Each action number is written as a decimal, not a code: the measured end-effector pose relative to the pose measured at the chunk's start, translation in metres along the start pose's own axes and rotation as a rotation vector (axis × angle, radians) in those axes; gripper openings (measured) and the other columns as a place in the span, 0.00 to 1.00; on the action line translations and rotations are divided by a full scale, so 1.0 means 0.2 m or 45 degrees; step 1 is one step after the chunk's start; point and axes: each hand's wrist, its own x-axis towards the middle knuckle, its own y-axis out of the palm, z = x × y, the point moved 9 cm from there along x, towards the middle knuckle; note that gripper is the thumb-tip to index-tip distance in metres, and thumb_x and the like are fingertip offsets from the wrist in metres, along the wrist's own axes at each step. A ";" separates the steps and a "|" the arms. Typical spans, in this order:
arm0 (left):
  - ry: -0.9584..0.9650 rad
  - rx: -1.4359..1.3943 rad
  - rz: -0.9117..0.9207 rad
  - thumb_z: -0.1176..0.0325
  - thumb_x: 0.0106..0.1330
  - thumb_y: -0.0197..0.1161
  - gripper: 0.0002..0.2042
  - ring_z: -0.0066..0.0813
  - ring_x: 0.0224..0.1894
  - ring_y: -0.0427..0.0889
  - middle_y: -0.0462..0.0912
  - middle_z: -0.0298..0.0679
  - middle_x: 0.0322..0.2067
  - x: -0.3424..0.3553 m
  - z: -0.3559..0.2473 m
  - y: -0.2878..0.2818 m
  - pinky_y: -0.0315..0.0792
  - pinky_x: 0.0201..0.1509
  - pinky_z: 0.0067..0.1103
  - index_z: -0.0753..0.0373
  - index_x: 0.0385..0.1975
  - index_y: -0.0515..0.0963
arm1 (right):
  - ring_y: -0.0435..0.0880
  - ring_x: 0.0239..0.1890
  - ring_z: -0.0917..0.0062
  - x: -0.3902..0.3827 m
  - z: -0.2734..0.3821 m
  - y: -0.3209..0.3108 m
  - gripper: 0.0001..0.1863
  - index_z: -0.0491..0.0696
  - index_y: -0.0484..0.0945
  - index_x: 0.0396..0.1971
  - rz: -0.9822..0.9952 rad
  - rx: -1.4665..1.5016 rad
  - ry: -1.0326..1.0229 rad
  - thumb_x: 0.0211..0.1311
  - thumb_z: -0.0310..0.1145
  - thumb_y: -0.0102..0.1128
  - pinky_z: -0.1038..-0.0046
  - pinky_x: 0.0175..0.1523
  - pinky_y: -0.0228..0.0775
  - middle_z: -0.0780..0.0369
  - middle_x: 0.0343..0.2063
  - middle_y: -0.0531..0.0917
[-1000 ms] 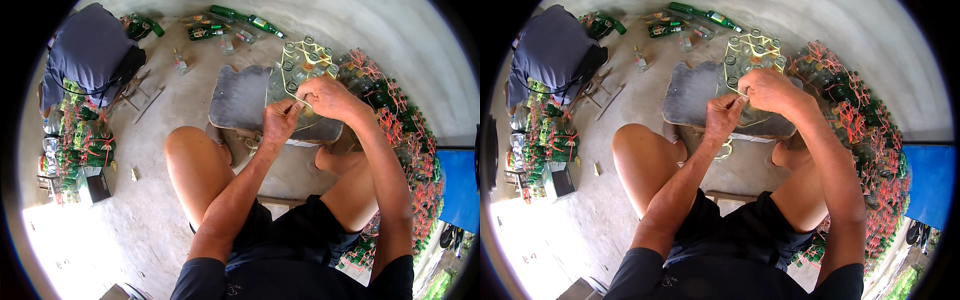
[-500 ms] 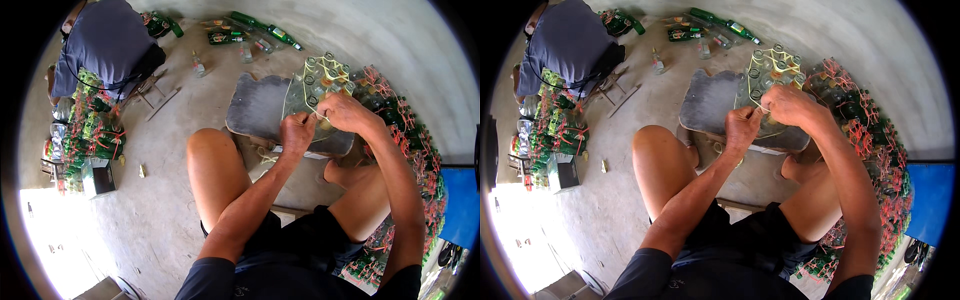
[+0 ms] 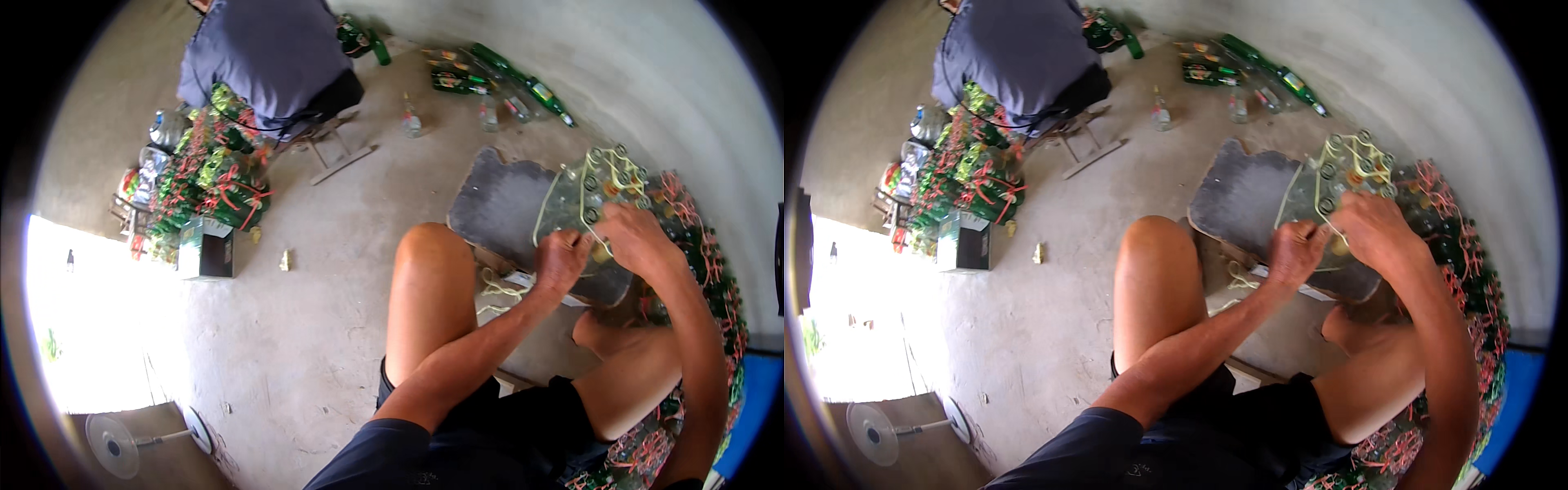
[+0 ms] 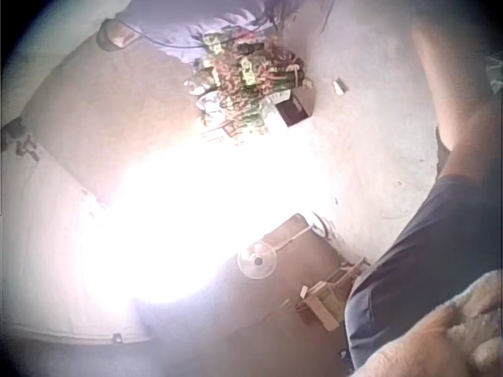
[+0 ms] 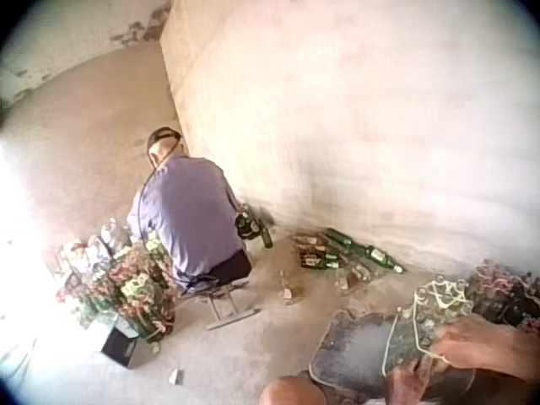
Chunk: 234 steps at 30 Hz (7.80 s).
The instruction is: The person sits on the floor and ties a bundle of green glass bottles together using a yellow rope. They arrange the bottles on a small wooden board, wrap the rope around the necks, and tie knots to secure the bundle.
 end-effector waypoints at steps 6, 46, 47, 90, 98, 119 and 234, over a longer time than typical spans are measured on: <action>-0.056 0.011 0.042 0.59 0.70 0.70 0.21 0.58 0.22 0.70 0.75 0.57 0.21 -0.02 -0.01 0.00 0.68 0.26 0.39 0.68 0.21 0.75 | 0.85 0.46 0.58 0.00 0.05 -0.03 0.10 0.51 0.88 0.31 -0.021 -0.148 -0.040 0.51 0.19 0.65 0.55 0.48 0.78 0.58 0.37 0.82; 0.181 -0.169 0.091 0.63 0.72 0.63 0.11 0.58 0.33 0.85 0.85 0.52 0.28 -0.01 -0.11 0.04 0.77 0.36 0.42 0.63 0.30 0.82 | 0.84 0.30 0.48 -0.02 -0.31 -0.13 0.11 0.43 0.82 0.23 0.122 0.018 0.178 0.53 0.35 0.72 0.52 0.39 0.75 0.48 0.23 0.83; 0.153 -0.211 0.144 0.64 0.73 0.63 0.11 0.56 0.32 0.86 0.85 0.52 0.28 -0.01 -0.12 0.06 0.78 0.35 0.40 0.64 0.30 0.82 | 0.84 0.30 0.48 -0.03 -0.34 -0.12 0.13 0.43 0.81 0.23 0.153 0.012 0.205 0.54 0.37 0.73 0.52 0.38 0.74 0.48 0.23 0.83; 0.145 -0.502 0.164 0.78 0.70 0.60 0.05 0.22 0.24 0.74 0.80 0.41 0.21 0.00 -0.07 0.14 0.72 0.30 0.26 0.70 0.34 0.83 | 0.81 0.14 0.71 0.20 -0.50 0.03 0.11 0.41 0.85 0.38 0.243 0.602 0.429 0.63 0.23 0.52 0.65 0.21 0.72 0.55 0.20 0.84; 0.135 -0.392 0.159 0.78 0.69 0.59 0.05 0.29 0.22 0.77 0.78 0.45 0.21 -0.01 -0.11 0.14 0.72 0.29 0.27 0.69 0.31 0.81 | 0.86 0.16 0.69 0.21 -0.48 0.01 0.13 0.38 0.86 0.41 0.403 0.503 0.556 0.64 0.20 0.53 0.66 0.20 0.77 0.52 0.19 0.85; 0.051 -0.405 0.191 0.74 0.69 0.61 0.08 0.23 0.21 0.71 0.74 0.43 0.19 0.01 -0.08 0.06 0.69 0.27 0.28 0.71 0.28 0.79 | 0.85 0.17 0.74 0.09 -0.59 0.13 0.15 0.38 0.84 0.49 0.328 1.064 0.787 0.64 0.24 0.58 0.72 0.16 0.69 0.58 0.26 0.85; -0.069 -0.489 0.398 0.71 0.71 0.68 0.07 0.10 0.29 0.68 0.79 0.23 0.27 0.28 -0.04 -0.13 0.63 0.29 0.16 0.69 0.40 0.89 | 0.84 0.36 0.57 -0.24 0.00 0.02 0.06 0.48 0.84 0.33 -0.932 0.576 0.406 0.58 0.29 0.72 0.59 0.41 0.77 0.59 0.30 0.83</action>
